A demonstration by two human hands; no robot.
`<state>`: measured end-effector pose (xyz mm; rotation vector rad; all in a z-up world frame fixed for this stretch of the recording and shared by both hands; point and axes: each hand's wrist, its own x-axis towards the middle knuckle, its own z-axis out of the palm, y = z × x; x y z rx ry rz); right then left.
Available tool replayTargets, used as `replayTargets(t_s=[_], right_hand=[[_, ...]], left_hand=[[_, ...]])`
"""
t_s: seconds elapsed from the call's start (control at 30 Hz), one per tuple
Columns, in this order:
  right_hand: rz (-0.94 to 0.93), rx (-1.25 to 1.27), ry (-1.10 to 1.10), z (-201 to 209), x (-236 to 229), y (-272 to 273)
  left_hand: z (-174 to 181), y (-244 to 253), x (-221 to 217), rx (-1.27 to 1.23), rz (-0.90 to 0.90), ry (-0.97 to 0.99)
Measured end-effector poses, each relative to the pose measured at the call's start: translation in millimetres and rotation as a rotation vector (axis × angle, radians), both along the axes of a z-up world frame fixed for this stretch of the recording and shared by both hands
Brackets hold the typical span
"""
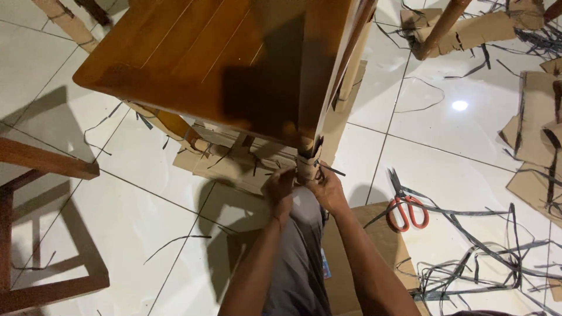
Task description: Wrapping wooden chair legs with cardboard and securing them with plastic strips for protection.
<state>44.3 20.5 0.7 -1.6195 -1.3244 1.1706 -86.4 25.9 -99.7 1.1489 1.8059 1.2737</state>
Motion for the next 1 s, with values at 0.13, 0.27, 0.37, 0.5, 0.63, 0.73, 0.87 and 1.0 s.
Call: replayTargets(t_s=[0.13,0.27,0.37,0.5,0.63,0.73,0.87,1.0], right_hand=[[-0.047,-0.054,0.034,-16,2,-3],[-0.056,-0.086,0.067,-35,6,-4],[-0.08,0.032,0.177,-92,12,-8],[-0.144,0.076,0.192,-83,1,-33],[-0.357,0.198,0.07,-88,-22,-59],[-0.333,0.236,-0.071,-97,-19,-63],[-0.239,0.253,-0.19,-103,-23,-70],[-0.075,0.283,-0.319,-110,-20,-71]], left_hand=[[-77,-9,3,0.026,-0.252,0.035],[-34,-13,10,0.057,-0.042,-0.225],[-85,-14,10,0.193,-0.005,-0.362],[-46,-26,14,-0.036,-0.025,-0.293],[1,-30,19,-0.039,-0.012,-0.04],[-2,-28,13,-0.118,-0.076,-0.04],[-5,-30,11,-0.182,-0.106,-0.078],[18,-26,1,-0.269,-0.278,-0.184]])
